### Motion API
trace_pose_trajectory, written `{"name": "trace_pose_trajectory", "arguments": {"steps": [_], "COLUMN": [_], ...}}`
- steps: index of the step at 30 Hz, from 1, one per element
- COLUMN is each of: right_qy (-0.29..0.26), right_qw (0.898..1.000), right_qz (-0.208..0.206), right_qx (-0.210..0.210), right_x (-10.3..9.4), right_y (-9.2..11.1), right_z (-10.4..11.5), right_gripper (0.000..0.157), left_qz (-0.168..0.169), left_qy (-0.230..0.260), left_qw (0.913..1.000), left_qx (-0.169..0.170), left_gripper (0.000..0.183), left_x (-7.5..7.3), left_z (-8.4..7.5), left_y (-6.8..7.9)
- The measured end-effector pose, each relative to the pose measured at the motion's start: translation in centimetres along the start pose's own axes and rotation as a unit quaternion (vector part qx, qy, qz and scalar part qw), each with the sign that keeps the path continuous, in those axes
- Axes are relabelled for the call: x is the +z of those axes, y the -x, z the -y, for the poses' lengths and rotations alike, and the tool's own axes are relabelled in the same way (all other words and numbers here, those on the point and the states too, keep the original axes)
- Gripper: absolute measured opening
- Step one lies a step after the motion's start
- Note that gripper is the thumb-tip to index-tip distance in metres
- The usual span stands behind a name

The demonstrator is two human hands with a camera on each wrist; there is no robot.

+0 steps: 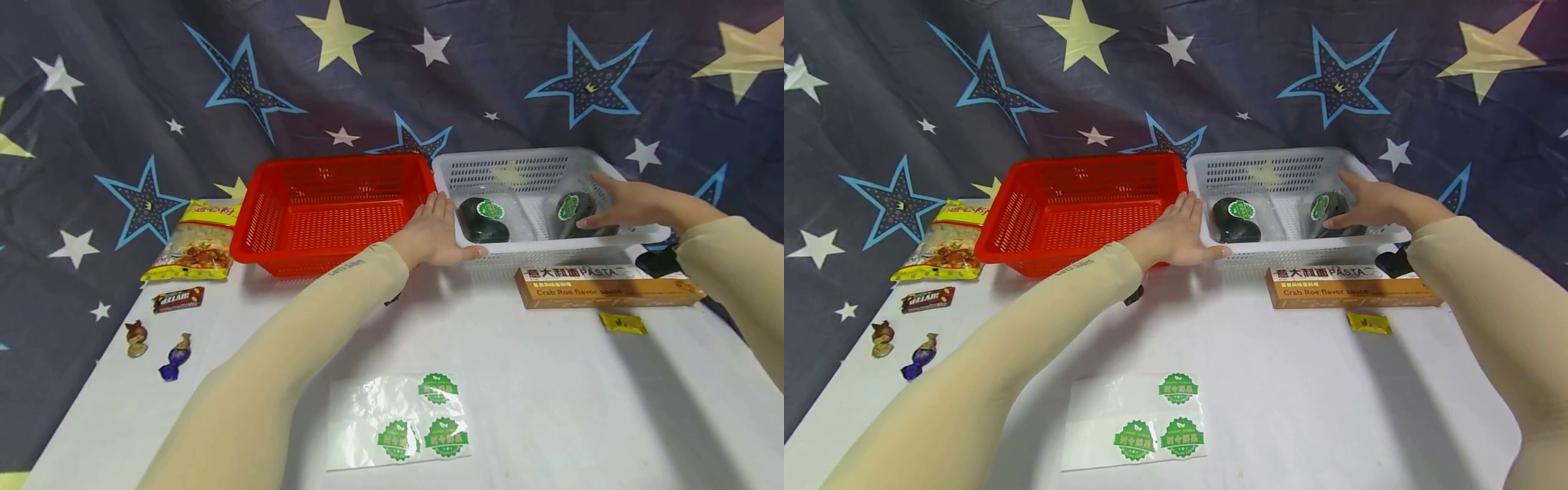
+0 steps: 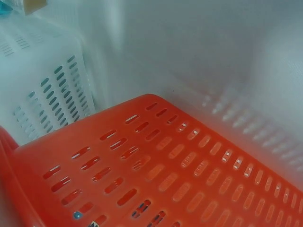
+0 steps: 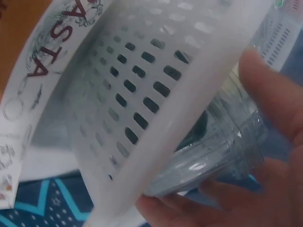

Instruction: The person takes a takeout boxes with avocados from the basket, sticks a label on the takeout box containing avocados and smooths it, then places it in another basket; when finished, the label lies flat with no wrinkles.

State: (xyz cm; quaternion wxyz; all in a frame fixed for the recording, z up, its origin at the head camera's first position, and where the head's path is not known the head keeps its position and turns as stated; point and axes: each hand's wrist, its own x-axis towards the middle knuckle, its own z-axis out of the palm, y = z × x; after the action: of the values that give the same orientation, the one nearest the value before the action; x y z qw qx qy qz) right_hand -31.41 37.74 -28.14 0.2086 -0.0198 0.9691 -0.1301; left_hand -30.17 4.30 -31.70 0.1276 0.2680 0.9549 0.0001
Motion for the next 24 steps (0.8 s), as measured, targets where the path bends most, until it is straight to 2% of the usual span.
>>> {"name": "trace_pose_trajectory", "arguments": {"steps": [5, 10, 15, 21, 24], "right_qy": [-0.033, -0.063, -0.113, -0.068, -0.046], "right_qw": [0.999, 0.998, 0.994, 0.997, 0.998], "right_qz": [-0.008, -0.011, 0.001, 0.004, 0.018], "right_qx": [-0.004, -0.013, 0.002, 0.023, 0.039], "right_x": [0.2, 0.4, 1.0, 1.1, 1.0], "right_y": [0.4, 0.7, 0.8, 0.4, 0.0], "right_z": [-1.0, -2.6, -3.8, -4.3, -4.4], "right_gripper": [0.116, 0.102, 0.095, 0.091, 0.090], "left_qz": [-0.001, -0.002, 0.001, 0.002, 0.001], "left_qy": [-0.004, -0.005, 0.000, 0.004, 0.002], "left_qw": [1.0000, 1.0000, 1.0000, 1.0000, 1.0000], "left_qx": [-0.002, -0.001, -0.004, 0.000, 0.002], "left_gripper": [0.110, 0.109, 0.109, 0.109, 0.109], "left_x": [0.2, 0.3, 0.3, 0.3, 0.2], "left_z": [-0.1, -0.2, -0.2, -0.3, -0.4], "left_y": [-0.1, -0.1, 0.0, 0.0, 0.0]}}
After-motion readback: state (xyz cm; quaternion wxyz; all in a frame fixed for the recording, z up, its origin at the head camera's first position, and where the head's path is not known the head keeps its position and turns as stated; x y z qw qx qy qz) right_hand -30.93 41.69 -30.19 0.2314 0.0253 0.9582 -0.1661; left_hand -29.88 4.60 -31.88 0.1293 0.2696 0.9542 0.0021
